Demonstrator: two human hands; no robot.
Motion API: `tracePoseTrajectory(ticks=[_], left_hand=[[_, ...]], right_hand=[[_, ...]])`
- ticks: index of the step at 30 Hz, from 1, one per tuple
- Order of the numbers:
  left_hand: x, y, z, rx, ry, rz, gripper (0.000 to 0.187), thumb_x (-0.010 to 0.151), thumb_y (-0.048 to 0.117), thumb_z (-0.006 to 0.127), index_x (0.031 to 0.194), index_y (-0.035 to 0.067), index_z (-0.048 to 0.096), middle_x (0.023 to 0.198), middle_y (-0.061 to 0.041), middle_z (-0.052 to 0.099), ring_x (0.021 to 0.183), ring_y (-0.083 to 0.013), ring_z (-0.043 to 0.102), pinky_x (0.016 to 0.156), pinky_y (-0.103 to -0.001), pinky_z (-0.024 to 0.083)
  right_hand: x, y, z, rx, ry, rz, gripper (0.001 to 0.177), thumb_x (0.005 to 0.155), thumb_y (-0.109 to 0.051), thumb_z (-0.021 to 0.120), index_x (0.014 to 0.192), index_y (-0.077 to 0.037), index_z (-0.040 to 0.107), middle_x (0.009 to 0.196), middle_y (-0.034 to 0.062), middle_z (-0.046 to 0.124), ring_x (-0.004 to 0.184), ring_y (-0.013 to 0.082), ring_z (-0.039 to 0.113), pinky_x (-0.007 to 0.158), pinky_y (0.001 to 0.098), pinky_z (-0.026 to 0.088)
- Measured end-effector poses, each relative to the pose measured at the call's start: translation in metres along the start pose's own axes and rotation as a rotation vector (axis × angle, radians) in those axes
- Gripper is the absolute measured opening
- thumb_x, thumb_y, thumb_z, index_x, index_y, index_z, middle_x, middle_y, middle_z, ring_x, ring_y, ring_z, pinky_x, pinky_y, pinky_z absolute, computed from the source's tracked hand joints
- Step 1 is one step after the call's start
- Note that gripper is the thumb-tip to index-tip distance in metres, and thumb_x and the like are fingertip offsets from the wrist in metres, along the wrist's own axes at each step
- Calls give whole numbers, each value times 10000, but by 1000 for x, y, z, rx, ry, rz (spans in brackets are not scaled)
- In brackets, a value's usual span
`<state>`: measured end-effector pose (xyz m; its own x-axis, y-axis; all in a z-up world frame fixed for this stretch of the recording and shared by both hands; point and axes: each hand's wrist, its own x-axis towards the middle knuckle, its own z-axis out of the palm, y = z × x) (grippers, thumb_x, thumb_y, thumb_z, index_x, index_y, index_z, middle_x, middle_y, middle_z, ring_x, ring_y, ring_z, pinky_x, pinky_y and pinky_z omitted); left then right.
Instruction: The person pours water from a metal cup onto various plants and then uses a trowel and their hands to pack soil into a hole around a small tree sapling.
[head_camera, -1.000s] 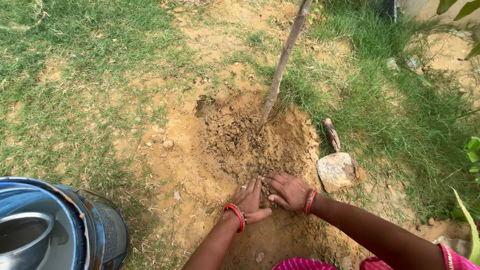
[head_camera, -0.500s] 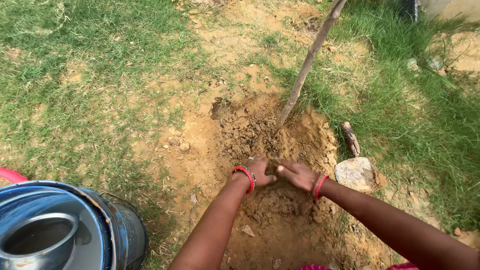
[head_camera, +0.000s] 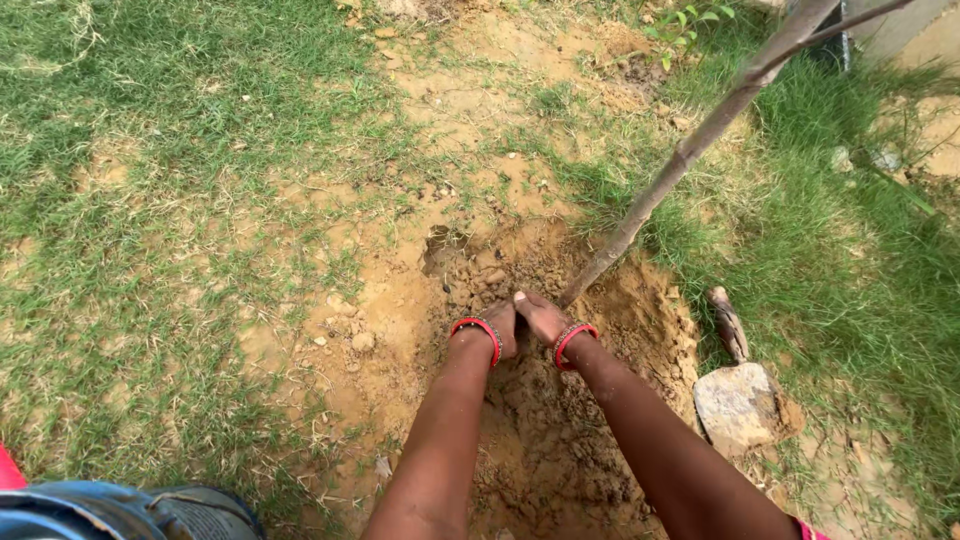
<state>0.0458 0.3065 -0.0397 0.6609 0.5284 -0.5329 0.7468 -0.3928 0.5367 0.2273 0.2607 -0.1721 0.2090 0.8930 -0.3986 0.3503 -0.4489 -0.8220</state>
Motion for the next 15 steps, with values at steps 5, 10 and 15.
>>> tracePoseTrajectory(ticks=[5,10,15], left_hand=[[21,-24,7,-99,102,44,751,822,59,600,1538,50,372,1621,-161,353,1511,-291,324,1244,-378,278],[34,-34,23,-102,37,-22,692,852,100,546,1531,88,412,1634,-135,349,1521,-290,320,1255,-412,259],[15,-22,15,-204,-153,-165,522,980,272,417,1447,92,567,1616,-142,412,1492,-326,391,1248,-451,304]], right_hand=[[-20,1,-8,20,50,94,642,982,-389,529,1516,-44,438,1592,135,437,1483,261,373,1205,370,275],[-18,-3,4,-224,-41,143,608,1016,-397,507,1489,-16,466,1527,171,505,1421,300,468,1186,395,342],[-41,34,25,368,-64,314,569,944,-313,590,1398,28,557,1433,227,632,1337,369,572,1129,438,437]])
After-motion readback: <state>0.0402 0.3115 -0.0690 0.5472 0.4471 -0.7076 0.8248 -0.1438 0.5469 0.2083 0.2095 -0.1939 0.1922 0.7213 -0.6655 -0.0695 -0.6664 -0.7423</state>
